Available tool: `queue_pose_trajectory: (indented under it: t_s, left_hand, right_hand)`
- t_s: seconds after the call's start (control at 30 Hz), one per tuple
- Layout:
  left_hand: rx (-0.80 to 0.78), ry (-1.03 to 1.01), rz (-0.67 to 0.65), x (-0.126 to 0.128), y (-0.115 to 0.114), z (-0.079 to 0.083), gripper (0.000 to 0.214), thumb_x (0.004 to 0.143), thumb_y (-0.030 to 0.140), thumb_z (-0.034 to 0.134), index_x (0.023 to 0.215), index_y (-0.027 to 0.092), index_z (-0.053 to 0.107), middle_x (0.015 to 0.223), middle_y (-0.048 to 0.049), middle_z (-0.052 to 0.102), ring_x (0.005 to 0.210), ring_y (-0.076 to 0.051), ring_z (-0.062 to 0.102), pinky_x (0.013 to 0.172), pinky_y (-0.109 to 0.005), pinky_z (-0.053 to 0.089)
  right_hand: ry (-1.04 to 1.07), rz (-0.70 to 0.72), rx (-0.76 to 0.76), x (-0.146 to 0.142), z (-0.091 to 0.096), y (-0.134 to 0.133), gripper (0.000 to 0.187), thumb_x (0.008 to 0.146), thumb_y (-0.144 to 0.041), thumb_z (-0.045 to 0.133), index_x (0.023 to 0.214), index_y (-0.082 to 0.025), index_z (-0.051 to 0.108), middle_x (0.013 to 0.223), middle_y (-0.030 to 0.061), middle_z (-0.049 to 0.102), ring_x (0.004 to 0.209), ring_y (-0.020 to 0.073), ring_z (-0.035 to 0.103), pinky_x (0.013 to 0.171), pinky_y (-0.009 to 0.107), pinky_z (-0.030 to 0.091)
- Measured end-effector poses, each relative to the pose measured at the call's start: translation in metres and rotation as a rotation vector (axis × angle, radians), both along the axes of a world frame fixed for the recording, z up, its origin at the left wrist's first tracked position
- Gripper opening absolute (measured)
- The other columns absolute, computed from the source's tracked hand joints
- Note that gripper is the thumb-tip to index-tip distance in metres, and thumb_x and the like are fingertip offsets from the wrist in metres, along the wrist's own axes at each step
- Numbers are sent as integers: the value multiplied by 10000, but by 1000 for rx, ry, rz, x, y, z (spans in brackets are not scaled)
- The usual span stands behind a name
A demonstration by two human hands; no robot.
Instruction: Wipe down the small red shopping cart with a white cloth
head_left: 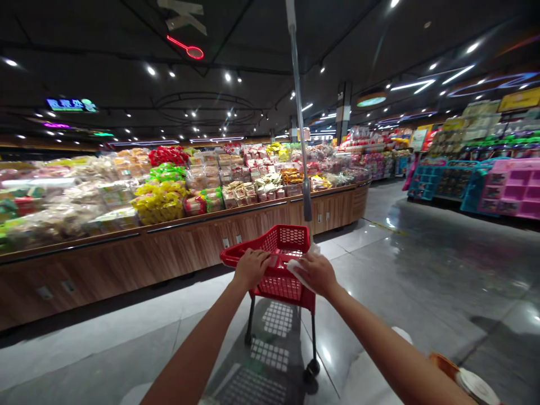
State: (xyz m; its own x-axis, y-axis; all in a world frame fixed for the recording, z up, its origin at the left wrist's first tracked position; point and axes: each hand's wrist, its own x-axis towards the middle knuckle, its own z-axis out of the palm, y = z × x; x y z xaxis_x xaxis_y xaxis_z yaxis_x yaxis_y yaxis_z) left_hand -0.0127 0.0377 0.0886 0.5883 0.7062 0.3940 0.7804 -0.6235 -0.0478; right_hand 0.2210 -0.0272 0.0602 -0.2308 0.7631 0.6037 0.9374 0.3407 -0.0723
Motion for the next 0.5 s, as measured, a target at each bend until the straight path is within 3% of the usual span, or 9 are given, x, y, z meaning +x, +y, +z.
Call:
queue_pose_trajectory:
  t_s: [0.07, 0.13, 0.27, 0.4, 0.5]
  left_hand:
    - [-20, 7, -19, -4, 2, 4, 363, 988, 304, 304, 1107, 221, 637, 1162, -43, 674, 1090, -191, 576, 975, -358, 399]
    - [-34, -29, 77, -5, 3, 1, 355, 987, 293, 308, 1116, 200, 625, 1160, -55, 670, 1084, -188, 585, 943, -327, 421]
    - [-118, -116, 304, 5, -3, -10, 372, 989, 288, 266, 1135, 202, 597, 1135, -52, 672, 1029, -189, 623, 843, -308, 465]
    - [-164, -151, 368, 8, -12, -12, 400, 988, 320, 245, 1100, 232, 618, 1094, -42, 686, 968, -195, 648, 785, -303, 470]
    - [-120, -175, 415, 3, -18, -12, 384, 974, 301, 282, 1172, 238, 605, 1125, -51, 683, 963, -197, 651, 809, -311, 466]
  right_hand:
    - [32, -48, -30, 13, 5, 1, 311, 955, -413, 427, 1034, -251, 680, 946, 46, 664, 809, 167, 567, 738, 278, 368]
    - [52, -113, -63, 9, 9, 3, 320, 962, -412, 413, 1037, -251, 679, 943, 47, 666, 800, 164, 567, 727, 275, 363]
    - [46, -170, -51, -46, 18, 12, 308, 971, -344, 394, 1027, -225, 672, 964, 73, 652, 860, 201, 554, 750, 310, 361]
    - [23, -77, -40, -97, 23, 21, 329, 969, -301, 368, 988, -186, 675, 968, 110, 633, 889, 228, 529, 789, 352, 363]
    - [37, 10, 2, -84, 19, 23, 325, 963, -404, 391, 1107, -250, 639, 1097, 75, 614, 943, 217, 516, 875, 379, 345]
